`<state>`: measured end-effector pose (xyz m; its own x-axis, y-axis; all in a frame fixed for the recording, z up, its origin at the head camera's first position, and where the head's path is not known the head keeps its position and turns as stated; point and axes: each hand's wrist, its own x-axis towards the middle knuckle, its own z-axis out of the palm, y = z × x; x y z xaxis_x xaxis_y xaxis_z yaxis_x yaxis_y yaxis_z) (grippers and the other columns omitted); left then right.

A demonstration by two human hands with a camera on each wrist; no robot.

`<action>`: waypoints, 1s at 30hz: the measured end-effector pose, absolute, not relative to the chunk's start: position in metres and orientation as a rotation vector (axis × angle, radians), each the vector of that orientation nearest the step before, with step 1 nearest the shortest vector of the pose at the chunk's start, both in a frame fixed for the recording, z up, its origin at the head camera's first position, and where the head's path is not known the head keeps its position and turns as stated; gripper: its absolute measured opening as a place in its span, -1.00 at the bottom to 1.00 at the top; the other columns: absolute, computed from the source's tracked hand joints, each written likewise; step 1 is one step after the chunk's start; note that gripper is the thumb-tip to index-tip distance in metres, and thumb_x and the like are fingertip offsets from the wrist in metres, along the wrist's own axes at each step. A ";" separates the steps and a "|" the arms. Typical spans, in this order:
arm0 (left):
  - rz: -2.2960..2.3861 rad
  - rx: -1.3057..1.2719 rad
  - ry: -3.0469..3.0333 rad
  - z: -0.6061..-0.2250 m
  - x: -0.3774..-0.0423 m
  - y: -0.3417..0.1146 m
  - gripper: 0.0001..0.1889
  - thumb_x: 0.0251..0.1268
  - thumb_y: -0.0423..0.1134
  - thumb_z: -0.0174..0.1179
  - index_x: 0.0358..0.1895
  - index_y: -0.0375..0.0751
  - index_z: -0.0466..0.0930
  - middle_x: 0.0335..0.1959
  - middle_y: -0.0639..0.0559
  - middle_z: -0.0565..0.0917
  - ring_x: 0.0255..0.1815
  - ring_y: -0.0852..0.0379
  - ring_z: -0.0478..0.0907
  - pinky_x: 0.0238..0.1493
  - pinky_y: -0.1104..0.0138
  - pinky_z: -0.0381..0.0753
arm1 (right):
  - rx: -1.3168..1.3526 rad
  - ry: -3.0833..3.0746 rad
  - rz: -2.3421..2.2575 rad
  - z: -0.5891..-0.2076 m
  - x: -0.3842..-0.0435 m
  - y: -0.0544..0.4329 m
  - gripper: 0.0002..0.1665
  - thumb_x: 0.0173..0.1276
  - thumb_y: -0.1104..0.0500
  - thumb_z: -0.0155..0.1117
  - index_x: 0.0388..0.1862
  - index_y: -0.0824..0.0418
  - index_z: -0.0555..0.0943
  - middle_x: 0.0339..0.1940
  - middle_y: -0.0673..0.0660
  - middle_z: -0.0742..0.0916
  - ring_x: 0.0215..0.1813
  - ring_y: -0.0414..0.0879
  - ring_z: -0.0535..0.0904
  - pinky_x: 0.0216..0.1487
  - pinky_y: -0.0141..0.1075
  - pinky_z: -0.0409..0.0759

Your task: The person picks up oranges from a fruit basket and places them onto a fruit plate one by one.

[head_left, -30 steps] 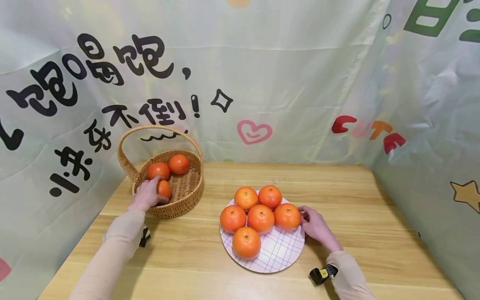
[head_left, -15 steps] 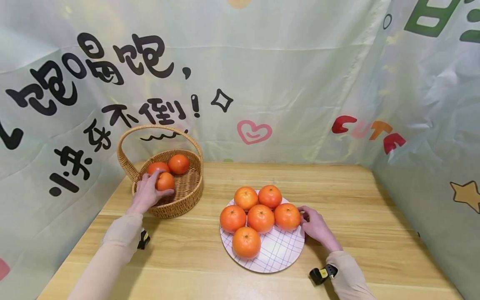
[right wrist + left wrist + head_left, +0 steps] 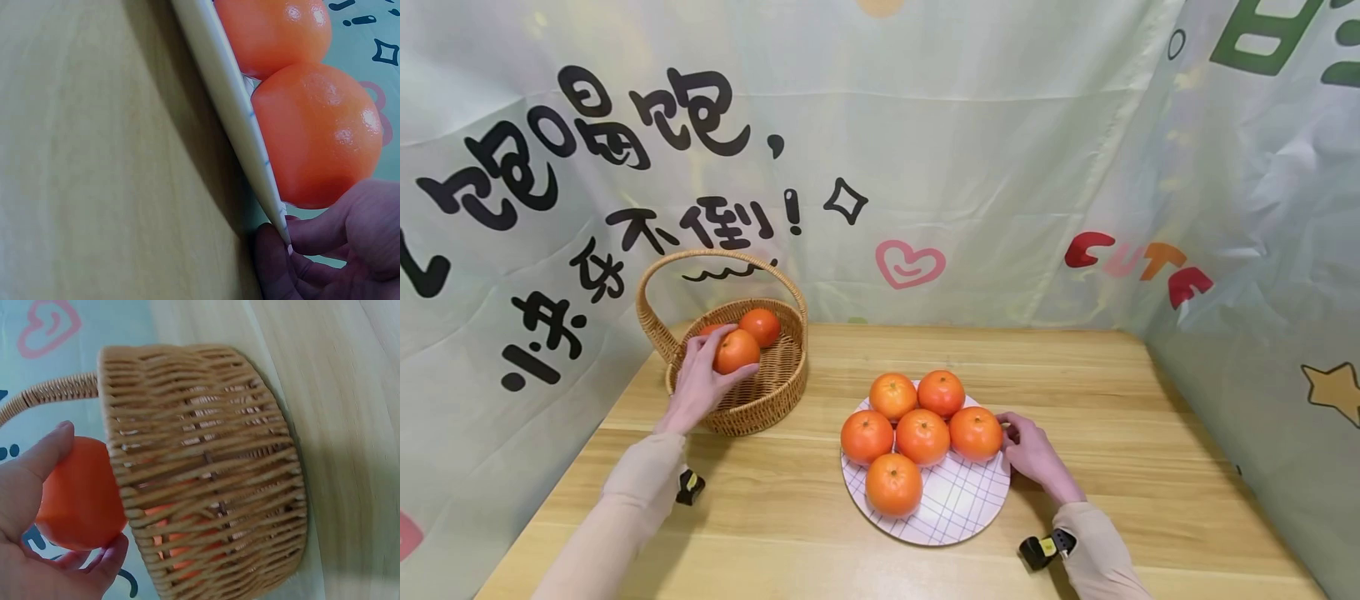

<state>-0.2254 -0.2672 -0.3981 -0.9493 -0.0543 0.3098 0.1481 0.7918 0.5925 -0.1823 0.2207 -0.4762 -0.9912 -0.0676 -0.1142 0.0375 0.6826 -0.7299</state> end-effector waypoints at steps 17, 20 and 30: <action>-0.966 -0.153 -2.645 -0.381 -0.211 -0.236 -0.24 0.17 0.00 0.46 0.45 0.09 0.34 0.30 -0.37 0.30 0.13 -0.37 0.50 0.07 -0.23 0.51 | -0.051 2.780 -1.190 -0.477 -0.183 0.221 -0.56 0.34 0.44 0.02 0.20 0.48 0.49 -0.21 0.29 0.66 -0.22 0.03 0.51 -0.16 -0.20 0.54; -0.943 -0.186 -2.647 -0.378 -0.209 -0.229 -0.23 0.15 0.00 0.47 0.44 0.11 0.35 0.27 -0.39 0.33 0.10 -0.36 0.52 0.05 -0.22 0.52 | -0.055 2.782 -1.192 -0.477 -0.183 0.221 -0.55 0.33 0.44 0.02 0.20 0.48 0.49 -0.21 0.29 0.66 -0.23 0.03 0.52 -0.17 -0.20 0.54; -0.924 -0.326 -2.636 -0.373 -0.203 -0.203 -0.23 0.09 -0.02 0.51 0.40 0.08 0.40 0.23 -0.29 0.38 0.14 -0.26 0.51 0.11 -0.16 0.55 | -0.046 2.778 -1.193 -0.476 -0.182 0.221 -0.55 0.33 0.45 0.03 0.20 0.47 0.50 -0.22 0.29 0.66 -0.23 0.03 0.51 -0.16 -0.20 0.54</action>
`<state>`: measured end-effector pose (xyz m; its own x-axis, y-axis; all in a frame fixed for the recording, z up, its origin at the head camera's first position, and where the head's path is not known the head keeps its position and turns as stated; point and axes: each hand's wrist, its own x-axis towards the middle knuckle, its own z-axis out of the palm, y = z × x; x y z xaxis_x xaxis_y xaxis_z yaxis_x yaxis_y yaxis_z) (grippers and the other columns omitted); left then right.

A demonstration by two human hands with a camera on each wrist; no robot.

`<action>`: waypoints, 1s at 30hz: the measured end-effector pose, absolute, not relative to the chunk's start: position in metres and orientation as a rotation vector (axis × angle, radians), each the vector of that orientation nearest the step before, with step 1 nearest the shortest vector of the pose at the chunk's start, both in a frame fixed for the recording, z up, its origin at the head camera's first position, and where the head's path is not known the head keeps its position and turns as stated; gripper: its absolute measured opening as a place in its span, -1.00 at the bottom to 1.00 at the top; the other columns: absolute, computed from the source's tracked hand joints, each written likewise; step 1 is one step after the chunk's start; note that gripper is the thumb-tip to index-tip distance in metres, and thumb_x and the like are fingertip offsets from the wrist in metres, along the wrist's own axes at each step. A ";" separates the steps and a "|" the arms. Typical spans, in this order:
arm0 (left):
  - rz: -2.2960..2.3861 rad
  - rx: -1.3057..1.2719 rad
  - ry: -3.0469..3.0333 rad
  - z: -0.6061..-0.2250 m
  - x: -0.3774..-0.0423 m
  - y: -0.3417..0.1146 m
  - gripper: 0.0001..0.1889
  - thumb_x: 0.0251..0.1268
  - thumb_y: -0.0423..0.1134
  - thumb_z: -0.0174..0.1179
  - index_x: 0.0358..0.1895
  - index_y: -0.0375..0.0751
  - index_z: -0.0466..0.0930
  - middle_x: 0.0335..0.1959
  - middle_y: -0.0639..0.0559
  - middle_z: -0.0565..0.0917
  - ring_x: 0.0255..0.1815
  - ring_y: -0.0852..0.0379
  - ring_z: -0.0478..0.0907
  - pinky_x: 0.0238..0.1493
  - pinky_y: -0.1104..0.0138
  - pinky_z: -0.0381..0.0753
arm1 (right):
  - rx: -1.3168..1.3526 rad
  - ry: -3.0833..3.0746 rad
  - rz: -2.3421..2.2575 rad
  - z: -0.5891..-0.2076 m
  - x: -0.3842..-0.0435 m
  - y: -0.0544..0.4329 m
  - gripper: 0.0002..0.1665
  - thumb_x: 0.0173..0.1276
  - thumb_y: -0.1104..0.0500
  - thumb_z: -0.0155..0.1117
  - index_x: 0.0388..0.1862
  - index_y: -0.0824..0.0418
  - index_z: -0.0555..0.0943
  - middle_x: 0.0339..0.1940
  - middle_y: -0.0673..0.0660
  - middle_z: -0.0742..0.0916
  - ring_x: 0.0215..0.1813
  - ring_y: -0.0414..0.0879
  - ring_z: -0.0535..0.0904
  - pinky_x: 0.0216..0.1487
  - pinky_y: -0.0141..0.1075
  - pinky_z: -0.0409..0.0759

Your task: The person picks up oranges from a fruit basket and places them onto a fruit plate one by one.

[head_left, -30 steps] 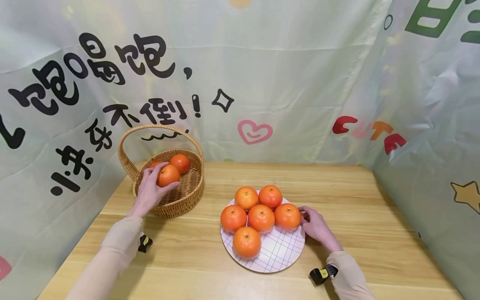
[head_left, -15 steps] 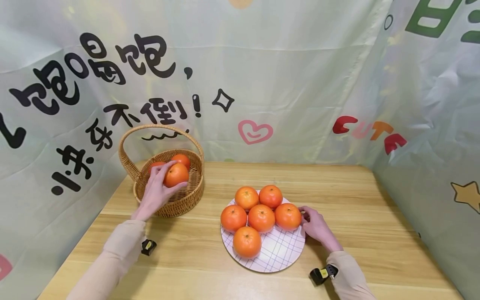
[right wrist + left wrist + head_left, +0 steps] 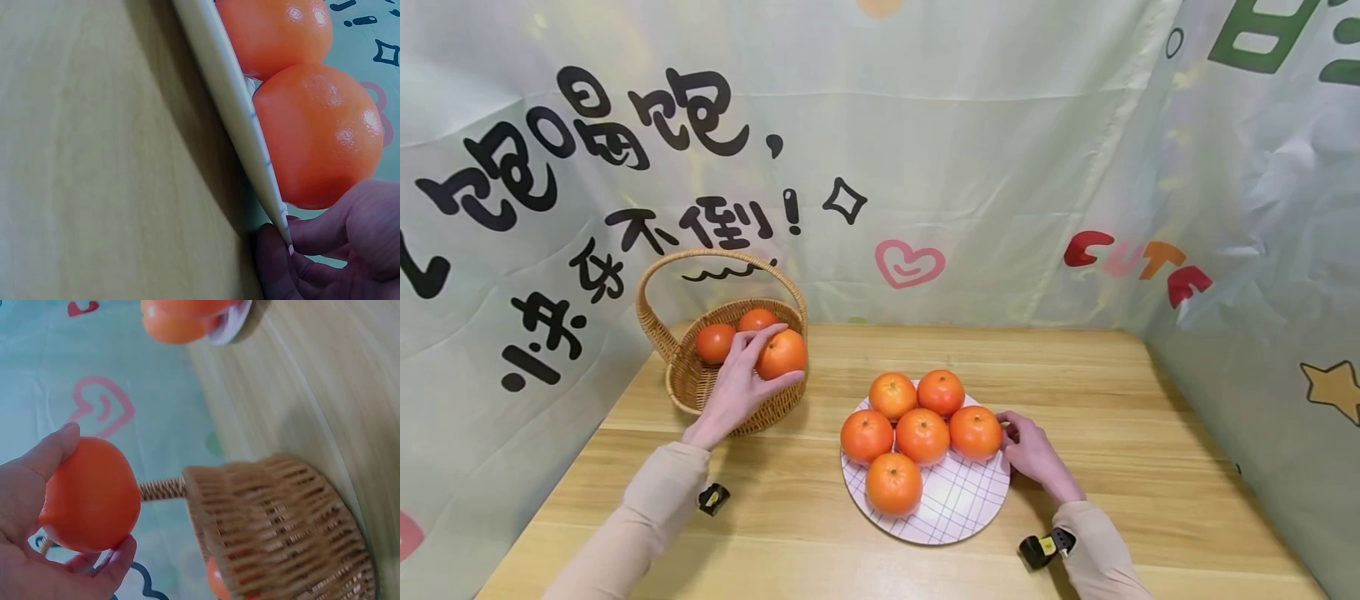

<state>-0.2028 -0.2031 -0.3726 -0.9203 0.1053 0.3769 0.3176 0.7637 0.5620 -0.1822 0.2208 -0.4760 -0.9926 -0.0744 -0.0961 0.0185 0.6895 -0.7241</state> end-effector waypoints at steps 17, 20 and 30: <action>-0.979 -0.516 -2.654 -0.371 -0.187 -0.156 -0.25 0.08 0.00 0.52 0.38 0.09 0.43 0.21 -0.23 0.39 0.07 -0.20 0.59 0.03 -0.06 0.64 | -0.052 2.783 -1.185 -0.476 -0.182 0.221 -0.54 0.31 0.45 0.02 0.20 0.47 0.50 -0.22 0.29 0.66 -0.23 0.03 0.52 -0.13 -0.17 0.54; -0.976 -0.551 -2.647 -0.372 -0.185 -0.149 -0.25 0.08 -0.01 0.52 0.38 0.06 0.43 0.22 -0.23 0.39 0.09 -0.20 0.58 0.04 -0.05 0.64 | -0.051 2.785 -1.187 -0.477 -0.182 0.221 -0.54 0.32 0.44 0.02 0.20 0.47 0.50 -0.21 0.29 0.66 -0.23 0.03 0.52 -0.15 -0.18 0.54; -1.022 -0.613 -2.663 -0.376 -0.178 -0.124 -0.24 0.09 0.02 0.50 0.40 0.13 0.42 0.22 -0.15 0.41 0.09 -0.11 0.57 0.06 0.00 0.64 | -0.043 2.779 -1.191 -0.477 -0.182 0.221 -0.55 0.34 0.43 0.03 0.22 0.46 0.49 -0.20 0.30 0.67 -0.22 0.03 0.52 -0.13 -0.17 0.55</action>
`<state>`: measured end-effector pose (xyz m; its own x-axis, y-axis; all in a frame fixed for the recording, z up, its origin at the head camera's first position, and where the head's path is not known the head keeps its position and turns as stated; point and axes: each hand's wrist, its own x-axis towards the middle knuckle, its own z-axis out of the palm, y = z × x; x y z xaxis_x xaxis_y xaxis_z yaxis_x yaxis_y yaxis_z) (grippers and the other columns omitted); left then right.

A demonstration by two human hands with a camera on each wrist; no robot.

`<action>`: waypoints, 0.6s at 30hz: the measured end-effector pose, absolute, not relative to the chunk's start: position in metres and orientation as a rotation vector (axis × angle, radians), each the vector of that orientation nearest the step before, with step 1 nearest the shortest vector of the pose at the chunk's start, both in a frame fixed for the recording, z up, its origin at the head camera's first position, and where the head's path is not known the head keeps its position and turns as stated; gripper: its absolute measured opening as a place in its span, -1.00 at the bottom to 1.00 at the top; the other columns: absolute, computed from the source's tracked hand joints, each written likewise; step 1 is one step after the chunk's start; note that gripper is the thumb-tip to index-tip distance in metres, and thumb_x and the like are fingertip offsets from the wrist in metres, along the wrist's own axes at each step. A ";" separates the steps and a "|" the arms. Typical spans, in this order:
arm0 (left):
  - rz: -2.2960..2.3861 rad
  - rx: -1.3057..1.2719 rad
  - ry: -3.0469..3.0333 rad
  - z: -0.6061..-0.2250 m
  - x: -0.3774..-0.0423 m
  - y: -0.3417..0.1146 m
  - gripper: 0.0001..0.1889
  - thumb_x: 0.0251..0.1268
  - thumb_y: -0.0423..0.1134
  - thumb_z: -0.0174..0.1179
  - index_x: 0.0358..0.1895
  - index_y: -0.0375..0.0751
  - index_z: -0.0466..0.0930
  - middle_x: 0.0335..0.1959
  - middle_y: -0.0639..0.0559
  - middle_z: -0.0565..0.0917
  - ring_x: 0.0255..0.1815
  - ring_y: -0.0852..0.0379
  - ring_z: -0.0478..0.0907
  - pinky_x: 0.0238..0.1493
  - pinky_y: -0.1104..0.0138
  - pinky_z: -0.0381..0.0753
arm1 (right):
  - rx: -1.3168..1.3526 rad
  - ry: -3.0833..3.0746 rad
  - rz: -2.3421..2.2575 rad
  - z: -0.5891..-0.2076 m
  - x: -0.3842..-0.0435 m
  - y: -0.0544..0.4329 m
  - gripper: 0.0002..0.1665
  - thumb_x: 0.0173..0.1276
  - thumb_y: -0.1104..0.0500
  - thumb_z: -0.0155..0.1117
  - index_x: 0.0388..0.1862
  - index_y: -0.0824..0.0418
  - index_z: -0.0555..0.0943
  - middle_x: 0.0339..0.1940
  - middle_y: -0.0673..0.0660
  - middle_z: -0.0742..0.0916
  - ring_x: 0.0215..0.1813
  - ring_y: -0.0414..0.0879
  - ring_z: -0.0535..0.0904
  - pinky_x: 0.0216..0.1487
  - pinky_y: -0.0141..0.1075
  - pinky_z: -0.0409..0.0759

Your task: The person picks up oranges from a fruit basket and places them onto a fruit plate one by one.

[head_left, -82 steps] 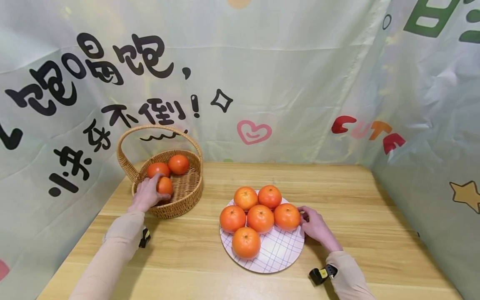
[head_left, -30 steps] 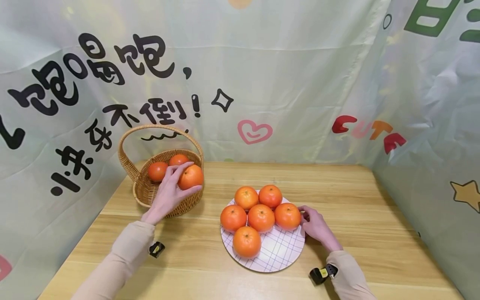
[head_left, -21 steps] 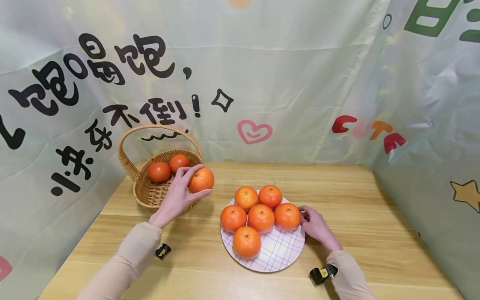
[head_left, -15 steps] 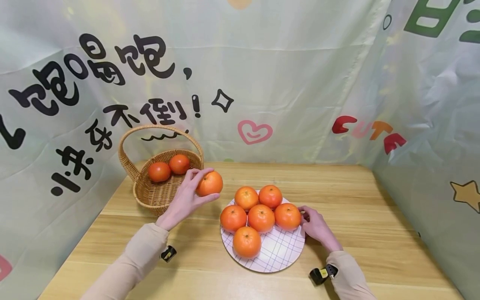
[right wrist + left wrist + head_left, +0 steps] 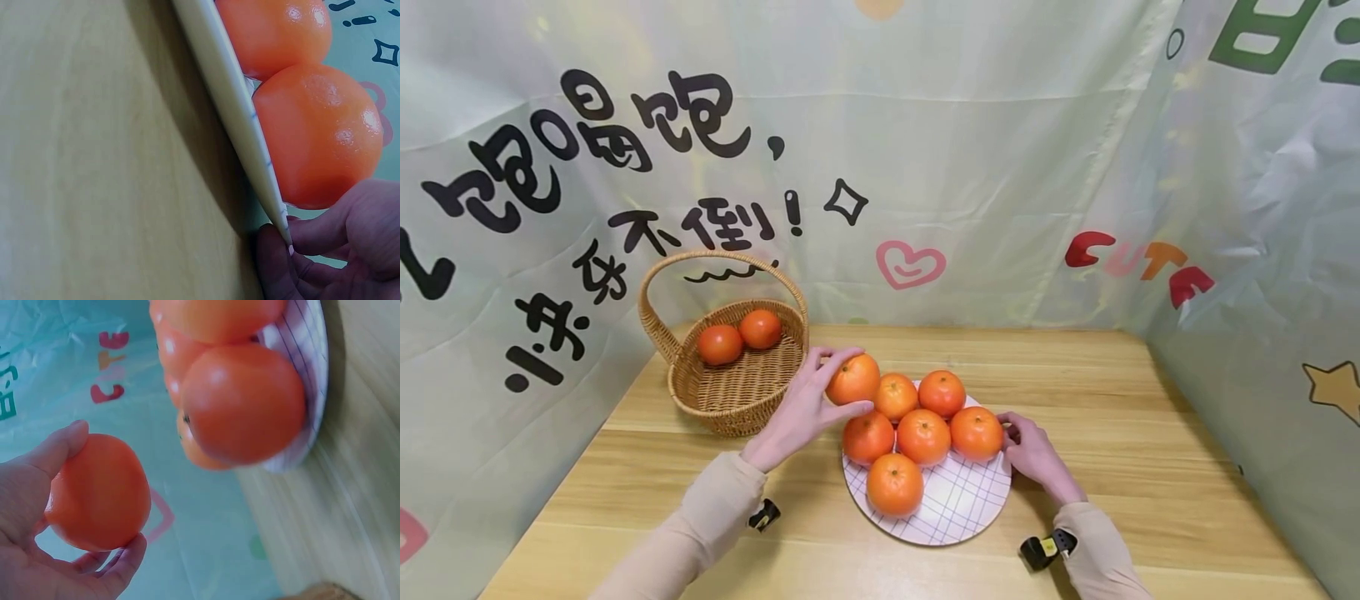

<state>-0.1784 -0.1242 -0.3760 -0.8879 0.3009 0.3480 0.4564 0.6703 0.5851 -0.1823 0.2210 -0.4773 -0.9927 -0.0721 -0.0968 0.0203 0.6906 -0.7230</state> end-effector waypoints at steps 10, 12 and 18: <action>-1.118 -0.694 -2.703 -0.378 -0.168 -0.094 -0.27 0.14 0.01 0.47 0.41 0.19 0.39 0.22 -0.03 0.39 0.04 -0.04 0.59 0.07 0.07 0.66 | -0.033 2.774 -1.193 -0.477 -0.182 0.221 -0.56 0.35 0.43 0.03 0.21 0.45 0.50 -0.21 0.29 0.66 -0.23 0.03 0.52 -0.13 -0.17 0.54; -1.130 -0.716 -2.708 -0.378 -0.166 -0.090 -0.27 0.15 0.01 0.47 0.41 0.20 0.39 0.21 -0.02 0.38 0.04 -0.02 0.59 0.09 0.09 0.65 | -0.034 2.774 -1.194 -0.477 -0.183 0.221 -0.56 0.34 0.43 0.03 0.21 0.45 0.50 -0.21 0.29 0.66 -0.23 0.03 0.51 -0.13 -0.18 0.54; -1.117 -0.791 -2.704 -0.379 -0.159 -0.078 -0.28 0.16 0.01 0.46 0.40 0.18 0.38 0.21 0.01 0.39 0.07 0.02 0.57 0.12 0.08 0.62 | -0.039 2.774 -1.204 -0.477 -0.183 0.221 -0.55 0.34 0.43 0.03 0.21 0.46 0.50 -0.22 0.29 0.66 -0.23 0.03 0.51 -0.14 -0.18 0.54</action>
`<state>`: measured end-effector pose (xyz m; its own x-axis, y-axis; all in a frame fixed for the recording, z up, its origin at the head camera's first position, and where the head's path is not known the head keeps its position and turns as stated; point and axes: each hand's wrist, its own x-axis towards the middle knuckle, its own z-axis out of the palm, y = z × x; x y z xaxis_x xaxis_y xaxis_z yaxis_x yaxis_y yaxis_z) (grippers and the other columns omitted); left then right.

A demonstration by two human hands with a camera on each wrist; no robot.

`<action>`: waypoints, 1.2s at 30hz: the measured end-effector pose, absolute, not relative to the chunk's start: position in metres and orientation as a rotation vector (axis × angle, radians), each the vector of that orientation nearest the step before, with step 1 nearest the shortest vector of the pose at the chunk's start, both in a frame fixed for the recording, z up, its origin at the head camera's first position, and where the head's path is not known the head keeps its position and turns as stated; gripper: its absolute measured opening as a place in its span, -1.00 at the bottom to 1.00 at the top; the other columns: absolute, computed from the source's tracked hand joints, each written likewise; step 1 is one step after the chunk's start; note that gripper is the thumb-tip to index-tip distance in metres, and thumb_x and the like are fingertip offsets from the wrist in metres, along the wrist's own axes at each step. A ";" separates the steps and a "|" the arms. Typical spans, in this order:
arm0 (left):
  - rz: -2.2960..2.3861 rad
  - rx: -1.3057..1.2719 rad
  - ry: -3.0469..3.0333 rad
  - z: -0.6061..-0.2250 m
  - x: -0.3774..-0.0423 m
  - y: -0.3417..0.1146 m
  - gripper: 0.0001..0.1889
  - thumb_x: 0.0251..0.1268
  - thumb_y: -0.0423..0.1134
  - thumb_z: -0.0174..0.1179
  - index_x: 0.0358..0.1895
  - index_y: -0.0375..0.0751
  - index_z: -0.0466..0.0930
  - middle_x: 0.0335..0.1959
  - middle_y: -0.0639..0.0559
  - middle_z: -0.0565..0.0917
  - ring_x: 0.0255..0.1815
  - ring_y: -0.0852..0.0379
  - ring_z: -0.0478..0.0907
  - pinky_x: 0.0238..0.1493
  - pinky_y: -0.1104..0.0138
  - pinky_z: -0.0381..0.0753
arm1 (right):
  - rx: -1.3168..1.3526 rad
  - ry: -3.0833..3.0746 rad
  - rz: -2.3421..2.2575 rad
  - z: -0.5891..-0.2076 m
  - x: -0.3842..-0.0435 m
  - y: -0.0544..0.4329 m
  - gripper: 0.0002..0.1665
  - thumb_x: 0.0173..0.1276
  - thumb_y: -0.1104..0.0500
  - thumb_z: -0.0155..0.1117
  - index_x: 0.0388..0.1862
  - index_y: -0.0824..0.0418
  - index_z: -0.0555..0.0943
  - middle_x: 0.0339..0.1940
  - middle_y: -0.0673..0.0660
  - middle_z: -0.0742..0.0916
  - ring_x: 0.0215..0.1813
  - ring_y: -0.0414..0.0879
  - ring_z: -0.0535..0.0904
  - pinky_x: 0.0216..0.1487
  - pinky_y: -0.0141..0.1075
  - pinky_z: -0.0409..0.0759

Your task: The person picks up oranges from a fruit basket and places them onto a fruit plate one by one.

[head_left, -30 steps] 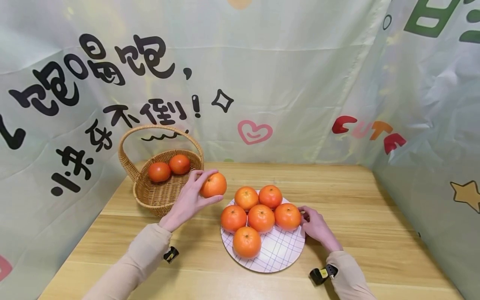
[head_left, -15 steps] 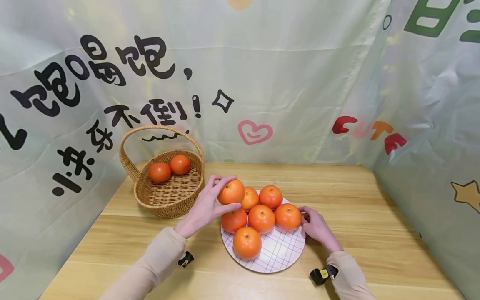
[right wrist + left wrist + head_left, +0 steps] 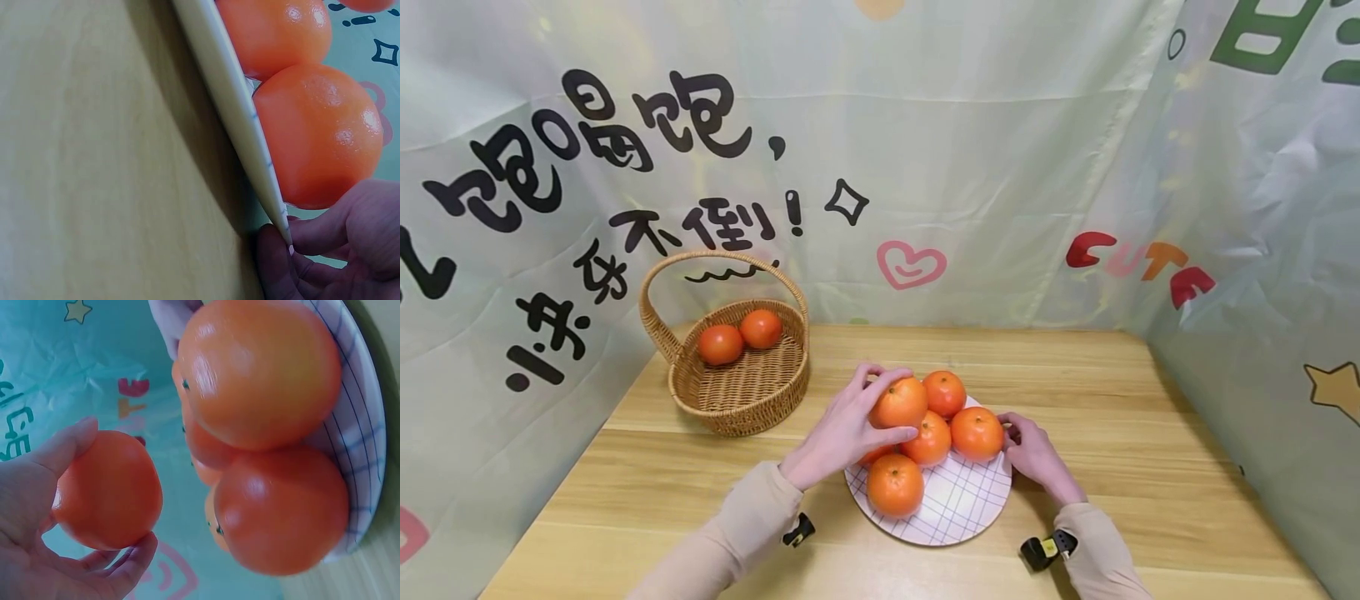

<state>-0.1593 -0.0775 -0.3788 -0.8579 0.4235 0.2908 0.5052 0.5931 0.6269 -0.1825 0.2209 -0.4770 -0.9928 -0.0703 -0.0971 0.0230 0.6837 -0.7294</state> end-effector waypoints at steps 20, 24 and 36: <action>-1.015 -0.897 -2.746 -0.379 -0.141 -0.047 -0.21 0.12 0.03 0.47 0.44 0.21 0.30 0.25 -0.01 0.42 0.10 0.06 0.53 0.05 0.03 0.46 | -0.048 2.772 -1.218 -0.477 -0.182 0.221 -0.55 0.36 0.42 0.00 0.22 0.46 0.49 -0.21 0.30 0.66 -0.23 0.02 0.52 -0.18 -0.22 0.53; -0.929 -0.914 -2.756 -0.379 -0.138 -0.044 -0.20 0.14 0.10 0.45 0.45 0.20 0.28 0.24 0.03 0.44 -0.01 0.09 0.59 0.03 0.08 0.51 | -0.059 2.782 -1.206 -0.477 -0.182 0.221 -0.56 0.35 0.42 0.01 0.20 0.47 0.50 -0.21 0.30 0.67 -0.23 0.02 0.53 -0.17 -0.22 0.53; -0.743 -0.983 -2.730 -0.385 -0.130 -0.034 -0.17 0.11 0.14 0.45 0.46 0.16 0.29 0.24 0.08 0.54 0.08 0.13 0.63 -0.02 0.24 0.58 | -0.050 2.781 -1.199 -0.475 -0.181 0.221 -0.56 0.37 0.40 0.01 0.21 0.46 0.50 -0.21 0.30 0.66 -0.23 0.03 0.53 -0.15 -0.23 0.52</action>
<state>-0.1299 -0.0336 -0.3848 -0.7751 0.5588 0.2949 0.6312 0.6635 0.4017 -0.1809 0.2206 -0.4748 -0.9932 -0.0743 -0.0901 0.0145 0.6872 -0.7264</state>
